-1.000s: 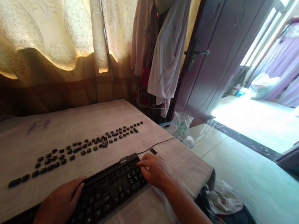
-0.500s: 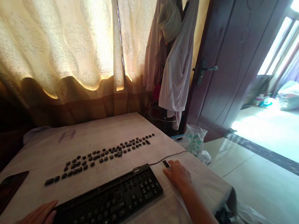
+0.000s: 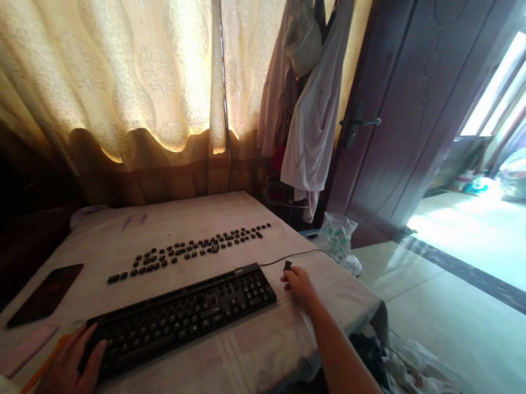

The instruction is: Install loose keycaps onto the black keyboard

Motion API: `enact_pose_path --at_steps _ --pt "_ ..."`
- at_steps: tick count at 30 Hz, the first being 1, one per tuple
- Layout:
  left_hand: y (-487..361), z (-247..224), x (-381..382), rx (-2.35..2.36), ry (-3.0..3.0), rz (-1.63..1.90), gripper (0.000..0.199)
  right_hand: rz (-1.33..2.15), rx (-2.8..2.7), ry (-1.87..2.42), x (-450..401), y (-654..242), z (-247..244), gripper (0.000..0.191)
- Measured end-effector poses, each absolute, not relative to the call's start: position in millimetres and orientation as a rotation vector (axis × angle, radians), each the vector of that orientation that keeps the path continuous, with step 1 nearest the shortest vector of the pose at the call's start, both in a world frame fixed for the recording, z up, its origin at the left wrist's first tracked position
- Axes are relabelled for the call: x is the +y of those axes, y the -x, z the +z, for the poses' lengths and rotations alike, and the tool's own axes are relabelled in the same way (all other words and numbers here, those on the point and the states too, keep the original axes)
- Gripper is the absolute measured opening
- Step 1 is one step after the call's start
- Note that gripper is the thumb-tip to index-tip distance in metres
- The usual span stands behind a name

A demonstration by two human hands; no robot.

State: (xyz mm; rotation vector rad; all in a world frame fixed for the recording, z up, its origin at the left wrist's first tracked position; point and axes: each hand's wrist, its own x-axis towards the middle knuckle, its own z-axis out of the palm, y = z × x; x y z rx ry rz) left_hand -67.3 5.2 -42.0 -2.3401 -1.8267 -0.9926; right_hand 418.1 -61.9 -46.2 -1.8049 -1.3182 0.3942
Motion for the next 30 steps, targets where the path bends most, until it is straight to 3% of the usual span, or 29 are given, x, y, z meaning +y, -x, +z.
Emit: enact_pose_path --at_steps 3,9,17,30 --pt "70.6 -52.1 5.1 -1.873 2.264 -1.092 0.060 0.491 -0.993 1.691 -68.3 -405.8 -47.7 0.020" --pt "75.1 -57.4 -4.0 -1.887 2.238 -1.152 0.048 0.650 -0.621 1.401 -79.5 -395.0 -38.2 0.022" --pt "71.5 -49.9 -10.9 -1.877 2.280 -1.126 0.056 0.809 -0.514 1.126 -86.9 -396.3 -39.1 0.040" --pt "72.3 -49.6 -15.7 -1.828 2.364 -1.020 0.049 1.062 -0.440 0.786 -51.6 -419.4 -27.4 0.026"
